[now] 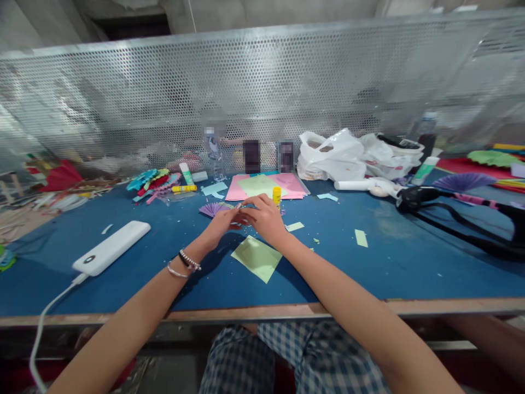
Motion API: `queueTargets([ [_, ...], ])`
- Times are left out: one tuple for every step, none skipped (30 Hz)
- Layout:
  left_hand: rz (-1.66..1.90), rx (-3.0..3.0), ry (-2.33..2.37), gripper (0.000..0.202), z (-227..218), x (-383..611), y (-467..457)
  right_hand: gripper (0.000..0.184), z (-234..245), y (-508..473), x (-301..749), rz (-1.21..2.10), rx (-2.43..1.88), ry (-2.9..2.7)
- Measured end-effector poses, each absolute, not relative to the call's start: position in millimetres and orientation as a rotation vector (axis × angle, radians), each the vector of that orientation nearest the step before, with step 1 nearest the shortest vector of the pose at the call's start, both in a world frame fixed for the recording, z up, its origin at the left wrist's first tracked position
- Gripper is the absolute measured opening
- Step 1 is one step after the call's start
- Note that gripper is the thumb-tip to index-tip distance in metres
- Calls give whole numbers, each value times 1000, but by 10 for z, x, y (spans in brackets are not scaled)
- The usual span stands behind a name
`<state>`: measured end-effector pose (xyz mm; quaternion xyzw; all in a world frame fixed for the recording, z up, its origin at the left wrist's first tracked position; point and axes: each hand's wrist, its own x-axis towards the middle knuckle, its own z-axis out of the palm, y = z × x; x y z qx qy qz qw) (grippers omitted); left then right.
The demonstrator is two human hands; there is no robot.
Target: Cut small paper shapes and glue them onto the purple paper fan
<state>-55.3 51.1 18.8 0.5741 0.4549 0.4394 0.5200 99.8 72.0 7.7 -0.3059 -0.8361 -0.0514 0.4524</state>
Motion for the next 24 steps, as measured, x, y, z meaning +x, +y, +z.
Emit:
queueTargets([
  [1072, 1354, 1068, 36, 194, -546, 505, 20, 78, 718, 988, -111, -752, -2081],
  [1092, 1339, 1054, 34, 198, -542, 500, 21, 76, 717, 979, -94, -750, -2088],
  [1112, 1330, 1044, 33, 201, -543, 497, 21, 74, 718, 971, -78, -748, -2087],
  [1131, 1324, 1036, 33, 203, -545, 497, 22, 70, 720, 964, -63, -745, -2077],
  [1148, 1318, 1028, 33, 204, -549, 498, 21, 65, 722, 957, -50, -743, -2058],
  [1161, 1312, 1021, 33, 204, -553, 501, 21, 61, 726, 952, -36, -744, -2036],
  [1170, 1306, 1015, 33, 204, -557, 504, 19, 58, 729, 947, -22, -749, -2011],
  [1175, 1300, 1011, 32, 204, -561, 508, 18, 56, 731, 942, -6, -757, -1984],
  [1179, 1294, 1006, 32, 203, -564, 511, 17, 58, 733, 938, 11, -767, -1957],
  [1182, 1287, 999, 31, 201, -567, 514, 15, 61, 734, 935, 26, -780, -1932],
  [1184, 1280, 987, 30, 199, -571, 517, 14, 67, 734, 932, 39, -793, -1909],
  [1185, 1273, 973, 30, 195, -576, 520, 14, 75, 732, 931, 50, -804, -1893],
  [1183, 1264, 960, 30, 191, -582, 524, 13, 83, 729, 930, 58, -812, -1884],
  [1179, 1257, 949, 30, 187, -589, 527, 12, 91, 725, 930, 61, -813, -1885],
  [1172, 1252, 942, 31, 183, -596, 530, 11, 98, 720, 931, 60, -808, -1891],
  [1167, 1249, 938, 31, 180, -603, 534, 11, 103, 713, 931, 56, -799, -1901],
  [1165, 1247, 939, 32, 178, -609, 537, 12, 106, 704, 930, 49, -785, -1916],
  [1166, 1245, 940, 31, 176, -614, 540, 13, 106, 695, 927, 39, -775, -1930],
  [1167, 1245, 939, 31, 176, -617, 542, 15, 104, 685, 923, 27, -768, -1943],
  [1167, 1246, 936, 30, 175, -619, 544, 16, 101, 674, 918, 15, -766, -1955],
  [1165, 1246, 932, 30, 175, -620, 545, 17, 97, 662, 911, 3, -768, -1967],
  [1162, 1246, 927, 29, 175, -619, 545, 18, 94, 650, 904, -11, -770, -1976],
  [1160, 1244, 925, 29, 174, -618, 546, 18, 93, 639, 898, -24, -774, -1982],
  [1158, 1242, 926, 29, 172, -616, 546, 18, 93, 629, 893, -37, -778, -1984],
])
